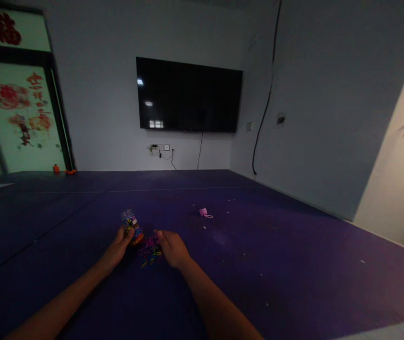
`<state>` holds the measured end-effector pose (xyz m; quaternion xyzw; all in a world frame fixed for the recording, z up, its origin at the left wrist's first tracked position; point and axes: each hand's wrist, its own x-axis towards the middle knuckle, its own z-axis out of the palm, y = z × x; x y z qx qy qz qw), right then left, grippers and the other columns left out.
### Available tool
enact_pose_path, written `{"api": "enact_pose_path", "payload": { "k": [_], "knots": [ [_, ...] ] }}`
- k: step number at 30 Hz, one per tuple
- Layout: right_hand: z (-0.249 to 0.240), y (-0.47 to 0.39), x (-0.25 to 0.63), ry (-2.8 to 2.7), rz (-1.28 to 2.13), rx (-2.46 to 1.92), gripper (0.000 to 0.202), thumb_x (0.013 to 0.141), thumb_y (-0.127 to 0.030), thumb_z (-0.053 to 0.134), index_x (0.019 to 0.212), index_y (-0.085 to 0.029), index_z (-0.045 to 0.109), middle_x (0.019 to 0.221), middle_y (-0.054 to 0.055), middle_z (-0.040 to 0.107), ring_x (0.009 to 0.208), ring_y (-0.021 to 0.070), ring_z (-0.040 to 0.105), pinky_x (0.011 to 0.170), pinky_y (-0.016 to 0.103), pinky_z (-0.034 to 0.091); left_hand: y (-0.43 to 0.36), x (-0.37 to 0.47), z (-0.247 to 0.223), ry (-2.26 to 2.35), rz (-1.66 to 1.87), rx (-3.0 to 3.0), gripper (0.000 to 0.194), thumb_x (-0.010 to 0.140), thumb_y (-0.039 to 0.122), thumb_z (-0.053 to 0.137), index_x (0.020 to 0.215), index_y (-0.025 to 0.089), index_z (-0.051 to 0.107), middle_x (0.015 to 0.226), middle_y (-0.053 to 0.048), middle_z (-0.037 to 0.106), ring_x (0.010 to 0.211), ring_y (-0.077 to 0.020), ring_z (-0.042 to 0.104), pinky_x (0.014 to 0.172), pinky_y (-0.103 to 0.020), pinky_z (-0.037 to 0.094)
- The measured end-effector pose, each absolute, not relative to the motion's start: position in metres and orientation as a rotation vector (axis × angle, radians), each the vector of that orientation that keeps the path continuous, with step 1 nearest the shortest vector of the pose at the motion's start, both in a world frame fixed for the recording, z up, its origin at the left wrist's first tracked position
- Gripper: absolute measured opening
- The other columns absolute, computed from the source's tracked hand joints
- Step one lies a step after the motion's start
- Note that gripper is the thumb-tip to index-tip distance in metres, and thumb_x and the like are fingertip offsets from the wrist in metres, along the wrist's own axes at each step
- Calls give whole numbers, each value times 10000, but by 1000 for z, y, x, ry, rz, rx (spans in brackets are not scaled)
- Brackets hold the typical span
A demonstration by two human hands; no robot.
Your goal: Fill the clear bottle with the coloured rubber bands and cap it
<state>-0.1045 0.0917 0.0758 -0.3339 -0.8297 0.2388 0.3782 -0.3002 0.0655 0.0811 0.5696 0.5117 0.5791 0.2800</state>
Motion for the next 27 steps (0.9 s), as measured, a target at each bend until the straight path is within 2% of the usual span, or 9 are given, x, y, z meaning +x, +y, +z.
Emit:
{"api": "enact_pose_path", "payload": {
  "k": [6,8,11,13,18,21,24,27],
  "knots": [
    [71,92,-104,-2290,424,-1005,556,919,-512,200,1315,-205,441,1335,91,459,1310,253,290,1054,510,205,58,-289,81,1289,1485,1606,502,787,568,451,1134,207,482,1174,-91,583,1122,-243,513,952,-373,396],
    [74,90,-104,-2356,436,-970,533,922,-503,206,1286,-221,475,1284,73,514,1266,248,364,1044,492,231,58,-287,79,1323,1505,1603,508,788,581,436,1130,207,477,1168,-93,581,1112,-244,520,945,-369,400],
    [79,89,-103,-2320,497,-848,544,934,-478,173,1125,-207,605,1120,66,622,1094,195,532,970,361,359,58,-288,77,1417,1573,1592,507,796,594,405,1110,202,469,1120,-85,593,1070,-233,543,925,-360,410],
    [81,90,-102,-2226,505,-874,577,935,-479,164,1041,-177,643,1051,84,645,1022,187,569,912,315,403,57,-289,77,1476,1640,1557,501,799,593,399,1099,197,465,1083,-82,599,1037,-233,555,916,-372,410],
    [71,92,-101,-1858,478,-1142,602,925,-505,167,1076,-142,623,1085,126,623,1053,209,554,945,340,385,53,-289,80,1570,1722,1466,517,796,589,404,1108,180,456,1087,-106,586,1020,-238,556,920,-389,397],
    [63,88,-108,-1703,589,-1215,646,908,-545,166,1138,-117,591,1196,144,563,1166,225,480,1035,377,301,52,-286,79,1525,1664,1469,518,795,581,416,1123,182,455,1090,-104,592,1022,-238,560,924,-390,395],
    [61,82,-118,-1644,787,-1117,679,880,-599,197,1239,-120,518,1311,126,474,1260,213,381,1075,379,249,51,-280,76,1420,1611,1446,517,792,582,435,1141,200,457,1124,-97,588,1044,-238,556,923,-386,402],
    [65,79,-123,-1573,908,-939,684,864,-625,220,1260,-143,499,1317,108,472,1253,193,392,1059,356,284,49,-274,75,1278,1591,1353,561,792,602,429,1191,209,422,1180,-103,562,1032,-232,569,873,-364,443]
  ]
}}
